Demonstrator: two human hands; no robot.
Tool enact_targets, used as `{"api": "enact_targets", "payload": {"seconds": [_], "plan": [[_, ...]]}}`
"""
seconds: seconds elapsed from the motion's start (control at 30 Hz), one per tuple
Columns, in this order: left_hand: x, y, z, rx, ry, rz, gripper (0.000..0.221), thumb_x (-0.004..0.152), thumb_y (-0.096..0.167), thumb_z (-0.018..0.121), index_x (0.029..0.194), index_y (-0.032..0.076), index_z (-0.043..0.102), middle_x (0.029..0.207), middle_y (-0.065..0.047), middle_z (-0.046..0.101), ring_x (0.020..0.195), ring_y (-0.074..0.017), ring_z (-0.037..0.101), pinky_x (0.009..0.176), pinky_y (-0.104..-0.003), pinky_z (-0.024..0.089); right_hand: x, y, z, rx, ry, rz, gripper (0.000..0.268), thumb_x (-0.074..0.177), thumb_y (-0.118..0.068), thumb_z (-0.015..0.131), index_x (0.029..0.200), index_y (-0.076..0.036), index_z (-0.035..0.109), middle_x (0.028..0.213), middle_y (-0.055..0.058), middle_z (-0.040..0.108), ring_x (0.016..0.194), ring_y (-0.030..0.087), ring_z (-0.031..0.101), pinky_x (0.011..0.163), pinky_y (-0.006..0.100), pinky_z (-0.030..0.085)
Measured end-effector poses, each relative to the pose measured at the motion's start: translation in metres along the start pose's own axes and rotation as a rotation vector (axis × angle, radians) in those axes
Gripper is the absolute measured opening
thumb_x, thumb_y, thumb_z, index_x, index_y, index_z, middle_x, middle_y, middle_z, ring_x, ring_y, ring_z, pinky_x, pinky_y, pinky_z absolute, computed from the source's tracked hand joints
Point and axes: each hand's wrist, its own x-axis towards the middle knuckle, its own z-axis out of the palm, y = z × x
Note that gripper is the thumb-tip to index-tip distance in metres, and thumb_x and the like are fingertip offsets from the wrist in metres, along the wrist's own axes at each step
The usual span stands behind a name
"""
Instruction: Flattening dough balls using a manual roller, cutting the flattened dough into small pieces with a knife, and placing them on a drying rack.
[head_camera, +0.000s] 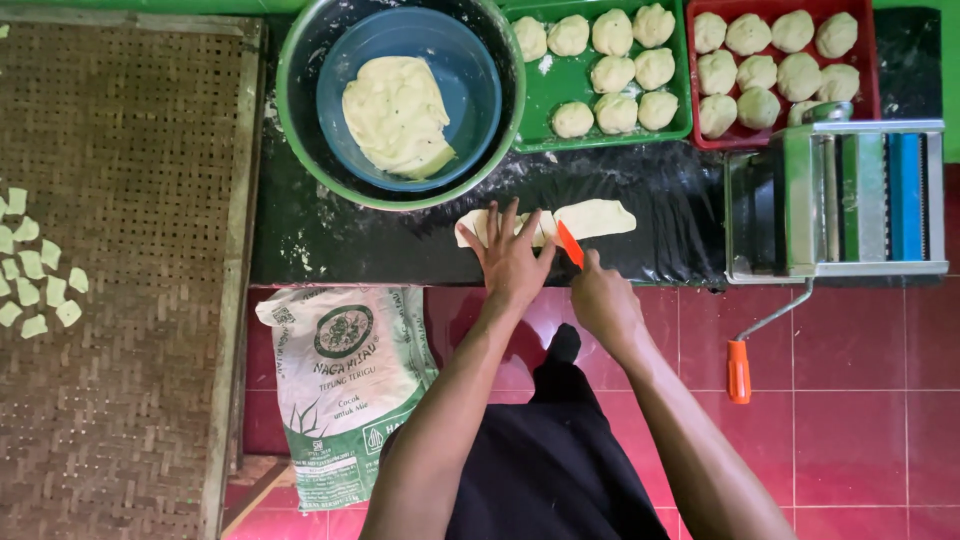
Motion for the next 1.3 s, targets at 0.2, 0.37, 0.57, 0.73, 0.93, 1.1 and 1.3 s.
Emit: {"api": "enact_targets", "payload": {"seconds": [0.2, 0.37, 0.57, 0.73, 0.93, 1.1, 1.3], "plan": [[-0.002, 0.005, -0.018, -0.003, -0.033, 0.038, 0.048, 0.086, 0.042, 0.076, 0.133, 0.033, 0.068, 0.150, -0.003, 0.053, 0.148, -0.0357, 0.038, 0.115, -0.078, -0.002, 0.032, 0.061, 0.031, -0.011, 0.001, -0.105, 0.040, 0.098, -0.028, 0.041, 0.131, -0.006, 0.049, 0.104, 0.036, 0.070, 0.103, 0.058, 0.068, 0.088, 0.066, 0.055], [0.002, 0.018, -0.007, -0.018, -0.073, 0.028, 0.042, 0.086, 0.045, 0.076, 0.126, 0.033, 0.071, 0.151, -0.003, 0.052, 0.148, -0.0368, 0.038, 0.117, -0.078, 0.003, 0.035, 0.042, 0.003, -0.033, 0.096, -0.086, 0.048, 0.097, -0.024, 0.041, 0.142, -0.007, 0.040, 0.105, 0.036, 0.069, 0.103, 0.056, 0.069, 0.087, 0.065, 0.056], [0.003, 0.022, 0.002, 0.011, -0.022, -0.001, 0.043, 0.081, 0.042, 0.080, 0.122, 0.035, 0.071, 0.150, 0.001, 0.052, 0.148, -0.0320, 0.039, 0.119, -0.075, 0.003, 0.050, 0.008, -0.022, 0.076, 0.063, -0.006, 0.052, 0.096, -0.027, 0.037, 0.146, -0.013, 0.042, 0.118, 0.033, 0.066, 0.110, 0.057, 0.064, 0.087, 0.068, 0.054], [0.003, 0.024, -0.004, -0.022, -0.067, -0.035, 0.043, 0.081, 0.041, 0.079, 0.122, 0.034, 0.070, 0.151, 0.000, 0.050, 0.149, -0.0315, 0.038, 0.120, -0.075, 0.000, 0.058, -0.002, -0.029, 0.081, 0.041, 0.004, 0.048, 0.099, -0.025, 0.038, 0.144, -0.012, 0.046, 0.122, 0.034, 0.065, 0.114, 0.056, 0.063, 0.090, 0.066, 0.053], [0.004, 0.024, 0.003, 0.004, -0.022, -0.040, 0.043, 0.079, 0.039, 0.079, 0.121, 0.035, 0.069, 0.149, 0.000, 0.051, 0.148, -0.0305, 0.040, 0.120, -0.075, 0.002, 0.058, -0.010, -0.029, 0.059, 0.034, 0.021, 0.051, 0.098, -0.021, 0.035, 0.147, -0.009, 0.043, 0.123, 0.034, 0.064, 0.114, 0.056, 0.063, 0.091, 0.065, 0.053], [0.004, 0.022, 0.004, 0.030, -0.052, -0.035, 0.043, 0.083, 0.041, 0.079, 0.124, 0.036, 0.068, 0.150, 0.002, 0.050, 0.149, -0.0287, 0.037, 0.118, -0.076, 0.002, 0.054, -0.011, -0.033, 0.062, 0.029, 0.003, 0.050, 0.099, -0.018, 0.035, 0.147, -0.005, 0.043, 0.122, 0.036, 0.064, 0.116, 0.057, 0.062, 0.091, 0.066, 0.052], [0.001, 0.025, -0.002, 0.037, -0.034, -0.018, 0.039, 0.089, 0.046, 0.072, 0.126, 0.034, 0.067, 0.149, 0.000, 0.050, 0.149, -0.0295, 0.037, 0.117, -0.077, 0.000, 0.044, 0.014, -0.012, -0.040, 0.047, -0.044, 0.052, 0.098, -0.012, 0.034, 0.149, 0.000, 0.041, 0.117, 0.036, 0.066, 0.112, 0.057, 0.064, 0.089, 0.065, 0.055]]}}
